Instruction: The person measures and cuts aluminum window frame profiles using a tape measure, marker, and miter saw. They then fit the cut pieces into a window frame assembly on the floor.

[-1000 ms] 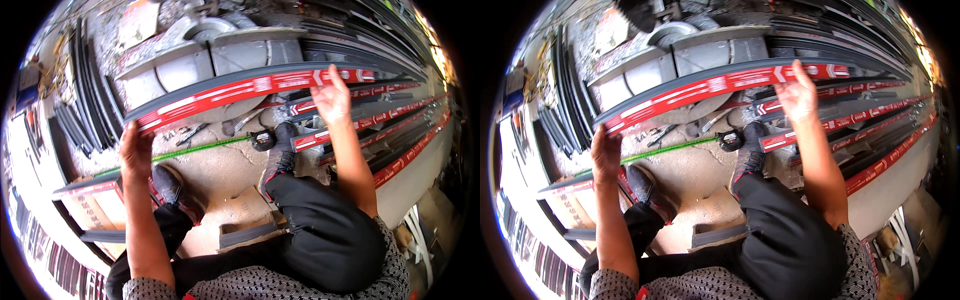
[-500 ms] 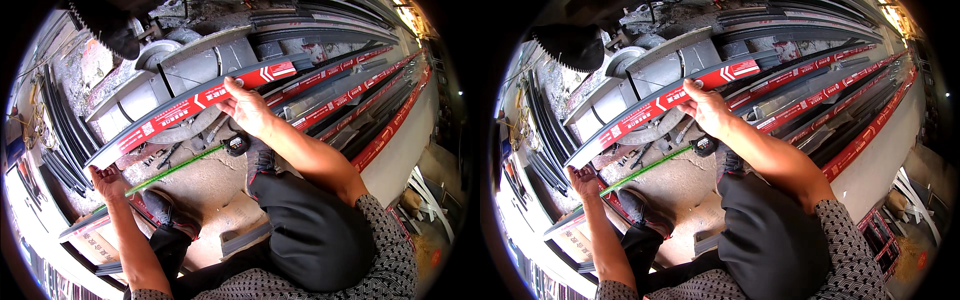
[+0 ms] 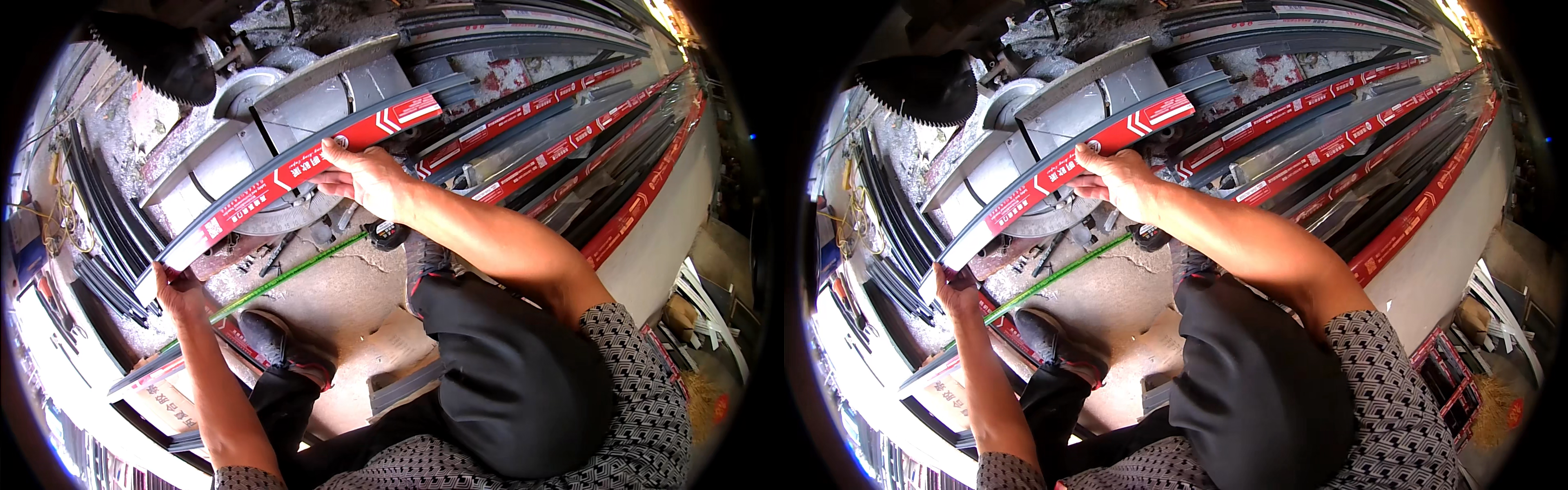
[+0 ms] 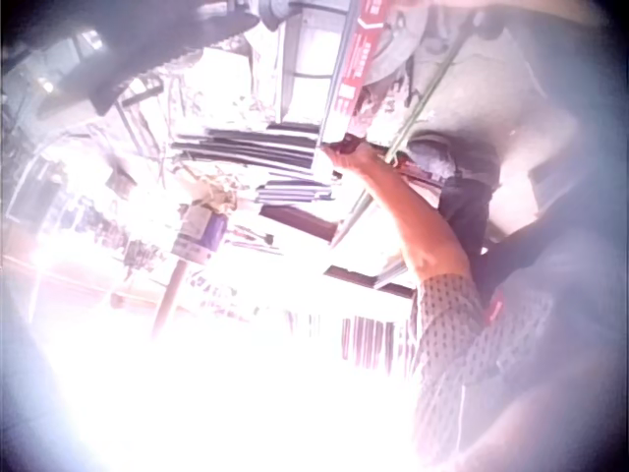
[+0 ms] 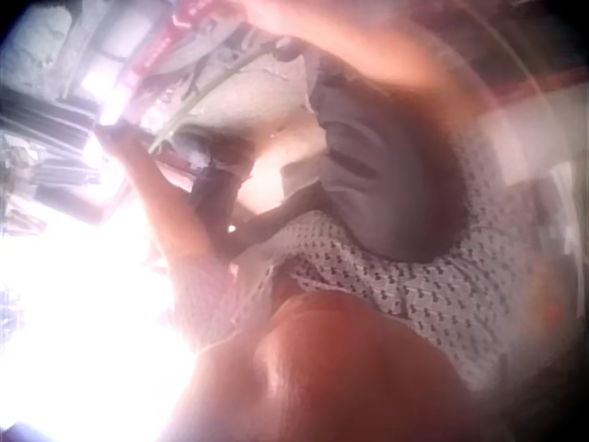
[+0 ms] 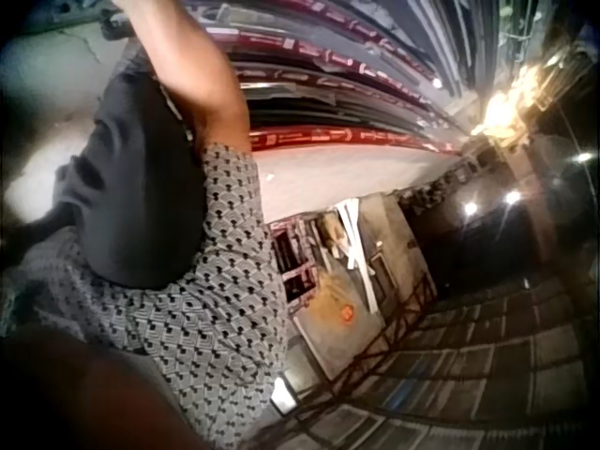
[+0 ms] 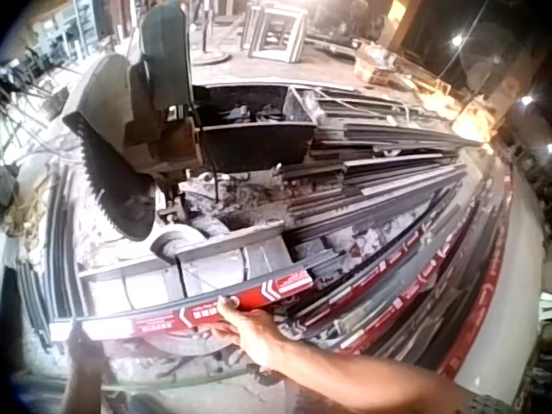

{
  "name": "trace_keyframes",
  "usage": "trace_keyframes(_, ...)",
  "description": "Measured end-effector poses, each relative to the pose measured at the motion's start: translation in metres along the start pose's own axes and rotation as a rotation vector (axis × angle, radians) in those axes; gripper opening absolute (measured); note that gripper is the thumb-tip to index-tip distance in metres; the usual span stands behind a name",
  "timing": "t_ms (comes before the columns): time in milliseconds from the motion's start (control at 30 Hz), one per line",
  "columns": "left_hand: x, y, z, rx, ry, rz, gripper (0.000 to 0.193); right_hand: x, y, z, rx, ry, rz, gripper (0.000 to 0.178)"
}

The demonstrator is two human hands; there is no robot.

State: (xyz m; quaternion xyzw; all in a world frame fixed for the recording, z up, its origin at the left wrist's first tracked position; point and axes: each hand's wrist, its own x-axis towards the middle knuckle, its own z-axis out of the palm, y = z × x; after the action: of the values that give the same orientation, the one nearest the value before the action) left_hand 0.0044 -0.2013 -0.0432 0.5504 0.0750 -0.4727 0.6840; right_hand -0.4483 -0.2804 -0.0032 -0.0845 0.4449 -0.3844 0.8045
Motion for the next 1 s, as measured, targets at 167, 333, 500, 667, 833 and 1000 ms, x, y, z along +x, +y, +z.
trace_keyframes(167,0.014,0.005,0.004,0.069,0.057,0.054,0.016,-0.013,-0.003,-0.016,-0.152,0.008,-0.038,0.032)
trace_keyframes(333,0.038,0.017,-0.008,0.051,0.047,0.046,0.016,-0.045,0.021,-0.059,-1.049,0.062,-0.376,0.028)
trace_keyframes(500,0.047,0.025,-0.009,0.075,0.053,0.026,0.017,-0.085,0.054,-0.079,-1.698,-0.037,-0.591,0.048)
trace_keyframes(667,0.050,0.026,-0.003,0.085,0.056,-0.011,0.019,-0.090,0.062,-0.079,-2.001,-0.180,-0.407,0.073)
trace_keyframes(833,0.048,0.028,-0.005,0.089,0.043,-0.046,0.024,-0.072,0.072,-0.099,-2.130,-0.284,-0.505,0.069)
trace_keyframes(1000,0.029,0.022,0.002,0.062,0.057,-0.093,0.044,-0.071,0.073,-0.103,-2.120,-0.317,-0.559,0.067)
